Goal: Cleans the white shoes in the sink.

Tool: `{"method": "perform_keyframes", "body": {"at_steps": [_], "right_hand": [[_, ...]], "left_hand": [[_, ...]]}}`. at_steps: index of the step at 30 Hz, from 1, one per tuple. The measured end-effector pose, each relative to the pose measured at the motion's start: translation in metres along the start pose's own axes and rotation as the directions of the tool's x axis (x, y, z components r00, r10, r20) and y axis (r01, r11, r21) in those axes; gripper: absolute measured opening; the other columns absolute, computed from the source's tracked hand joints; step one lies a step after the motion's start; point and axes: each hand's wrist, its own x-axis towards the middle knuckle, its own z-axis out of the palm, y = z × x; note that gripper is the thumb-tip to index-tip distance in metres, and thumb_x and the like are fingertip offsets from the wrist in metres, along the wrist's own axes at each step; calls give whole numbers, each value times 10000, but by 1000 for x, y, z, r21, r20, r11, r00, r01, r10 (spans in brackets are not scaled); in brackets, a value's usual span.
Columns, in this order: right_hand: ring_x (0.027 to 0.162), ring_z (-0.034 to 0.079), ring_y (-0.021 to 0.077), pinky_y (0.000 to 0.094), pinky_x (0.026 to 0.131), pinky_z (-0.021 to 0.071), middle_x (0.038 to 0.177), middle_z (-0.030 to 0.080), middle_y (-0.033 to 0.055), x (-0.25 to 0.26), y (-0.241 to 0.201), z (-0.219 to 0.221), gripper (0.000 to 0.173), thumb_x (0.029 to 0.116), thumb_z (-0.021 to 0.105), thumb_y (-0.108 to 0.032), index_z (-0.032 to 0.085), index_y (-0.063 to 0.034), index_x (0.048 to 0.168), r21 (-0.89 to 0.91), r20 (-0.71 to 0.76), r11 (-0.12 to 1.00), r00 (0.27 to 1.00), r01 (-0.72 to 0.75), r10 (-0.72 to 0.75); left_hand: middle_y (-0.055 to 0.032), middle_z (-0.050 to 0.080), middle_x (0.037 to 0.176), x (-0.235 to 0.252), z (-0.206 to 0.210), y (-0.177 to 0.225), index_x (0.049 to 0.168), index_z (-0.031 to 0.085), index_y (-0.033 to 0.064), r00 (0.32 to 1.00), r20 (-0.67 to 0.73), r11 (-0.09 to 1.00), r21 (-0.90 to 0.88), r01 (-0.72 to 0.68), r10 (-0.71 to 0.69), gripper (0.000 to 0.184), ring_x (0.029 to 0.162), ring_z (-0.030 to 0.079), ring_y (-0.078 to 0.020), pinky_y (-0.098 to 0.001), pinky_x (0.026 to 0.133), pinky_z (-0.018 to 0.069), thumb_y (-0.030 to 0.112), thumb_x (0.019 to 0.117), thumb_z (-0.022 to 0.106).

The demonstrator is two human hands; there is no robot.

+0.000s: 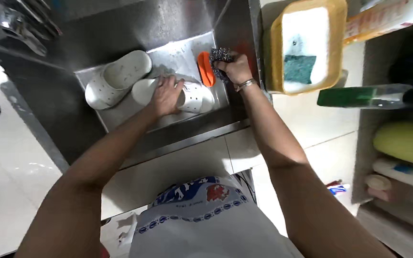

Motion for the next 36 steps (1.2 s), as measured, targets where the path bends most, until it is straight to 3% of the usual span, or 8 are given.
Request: {"method": "perform_keyframes", "body": {"at_steps": [2,6,8,15,21,26,31,36], "right_hand": [[951,722,185,409,897,595,1052,747,116,6,-1,10,352,840,822,-158,720,-31,1152,-30,11,999,1000,28,-28],[1024,708,280,513,954,557,1082,736,170,17,-9,52,347,841,823,-182,725,-7,1124,-236,163,968,985,89,-51],[1086,680,358,580,985,514,1126,715,223,24,-8,80,353,869,803,-206,719,12,1134,-373,279,918,960,132,-24],[1325,535,424,574,1054,488,1388,602,211,30,25,165,306,974,655,-142,699,-3,1243,-579,592,587,787,566,-174],[1183,603,509,703,914,494,1225,638,313,30,-11,134,253,924,709,-72,681,61,1137,-605,796,269,584,750,161],[1285,567,437,625,1036,482,1343,609,252,33,2,158,349,939,703,-174,678,22,1227,-662,663,470,749,583,6],[1110,648,473,706,922,489,1132,688,281,32,-22,135,354,865,808,-253,725,27,1065,-705,704,357,666,613,247],[1097,690,346,569,1014,514,1149,720,211,63,-39,107,386,900,788,-252,708,-7,1188,-456,343,850,933,265,-107]], "left_hand": [[-373,452,1440,-10,42,-31,1510,446,39,966,-49,965,-84,248,-252,1103,1325,471,-550,-649,1111,398,395,609,974],[-372,415,1485,-33,67,-76,1564,378,63,813,46,807,-98,582,-581,1167,1301,500,-552,-682,991,481,431,629,971],[-351,422,1483,-40,74,-86,1545,404,65,786,60,782,-79,618,-615,1130,1262,541,-539,-678,906,531,442,640,966],[-362,385,1506,-38,74,-85,1537,417,70,767,86,757,-127,641,-636,1099,1341,470,-540,-640,982,513,375,644,979],[-375,342,1528,-36,75,-89,1554,392,78,774,108,760,-148,633,-624,1116,1374,428,-551,-641,1005,498,350,646,981],[-375,344,1518,-35,74,-88,1551,380,72,779,108,766,-140,627,-618,1121,1379,414,-551,-641,1003,494,339,645,982],[-367,340,1531,-41,73,-86,1565,361,81,783,112,763,-177,622,-612,1156,1362,439,-549,-649,997,499,308,624,993],[-355,328,1557,-45,72,-104,1601,303,82,840,102,795,-279,539,-533,1352,1427,374,-526,-628,1098,429,521,528,998]]}}
